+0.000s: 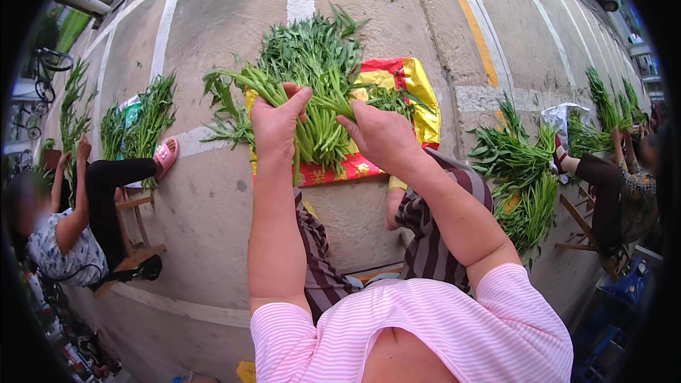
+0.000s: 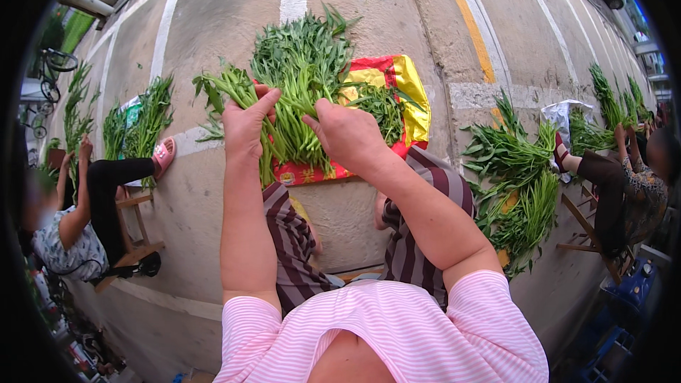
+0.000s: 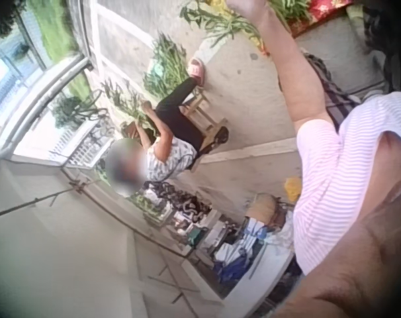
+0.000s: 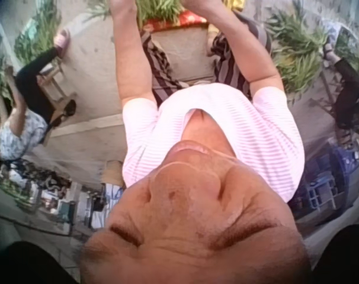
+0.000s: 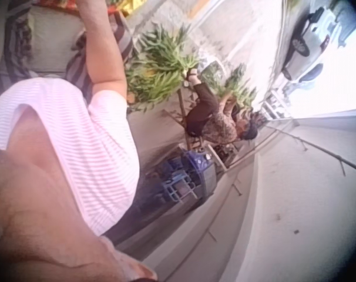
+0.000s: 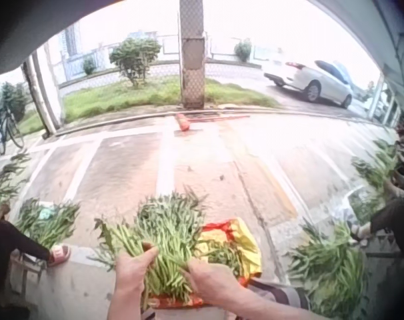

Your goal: The person is sorting bunches of green leafy vegetables by hand, snapping off the lower stems and placing the prepared greens onto a yellow and red mat on the pavement.

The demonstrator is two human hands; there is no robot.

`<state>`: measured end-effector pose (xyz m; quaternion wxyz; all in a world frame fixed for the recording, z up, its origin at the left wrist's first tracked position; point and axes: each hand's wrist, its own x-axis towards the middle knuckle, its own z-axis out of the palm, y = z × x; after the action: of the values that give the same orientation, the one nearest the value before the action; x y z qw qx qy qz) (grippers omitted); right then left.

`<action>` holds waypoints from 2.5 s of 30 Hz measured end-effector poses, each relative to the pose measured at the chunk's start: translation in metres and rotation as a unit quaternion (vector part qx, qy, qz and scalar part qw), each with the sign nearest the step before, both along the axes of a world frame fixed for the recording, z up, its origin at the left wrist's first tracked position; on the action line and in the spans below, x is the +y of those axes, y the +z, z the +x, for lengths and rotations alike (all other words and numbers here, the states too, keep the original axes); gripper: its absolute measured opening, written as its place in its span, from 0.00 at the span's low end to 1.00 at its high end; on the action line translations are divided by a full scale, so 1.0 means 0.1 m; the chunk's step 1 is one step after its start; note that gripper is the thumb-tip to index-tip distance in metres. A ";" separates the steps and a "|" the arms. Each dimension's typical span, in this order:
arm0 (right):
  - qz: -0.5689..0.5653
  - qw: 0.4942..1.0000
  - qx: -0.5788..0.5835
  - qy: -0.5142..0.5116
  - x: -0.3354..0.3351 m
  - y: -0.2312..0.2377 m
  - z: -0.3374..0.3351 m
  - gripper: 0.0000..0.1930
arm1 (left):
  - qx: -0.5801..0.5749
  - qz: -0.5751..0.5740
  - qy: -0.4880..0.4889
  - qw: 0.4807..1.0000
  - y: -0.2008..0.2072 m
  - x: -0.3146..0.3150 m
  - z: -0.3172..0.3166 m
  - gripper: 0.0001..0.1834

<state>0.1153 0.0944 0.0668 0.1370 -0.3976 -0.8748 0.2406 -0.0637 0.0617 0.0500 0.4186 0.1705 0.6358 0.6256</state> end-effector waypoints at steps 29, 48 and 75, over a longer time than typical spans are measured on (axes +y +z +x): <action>-0.022 0.994 -0.048 -0.101 0.35 0.06 0.31 0.18 | -0.093 0.009 0.001 0.996 -0.03 -0.01 -0.13 0.09; -0.061 0.984 -0.004 -0.166 0.65 0.08 0.67 0.21 | 0.033 -0.079 -0.240 0.967 0.04 0.04 0.20 0.07; -0.299 0.843 0.362 -0.262 0.71 0.33 0.84 0.17 | -0.070 -0.001 -0.065 0.995 -0.07 0.22 0.22 0.07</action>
<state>0.1989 0.1652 0.0993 0.3766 -0.5186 -0.5115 0.5724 -0.0421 0.0838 0.0431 0.5024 0.1667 0.5929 0.6069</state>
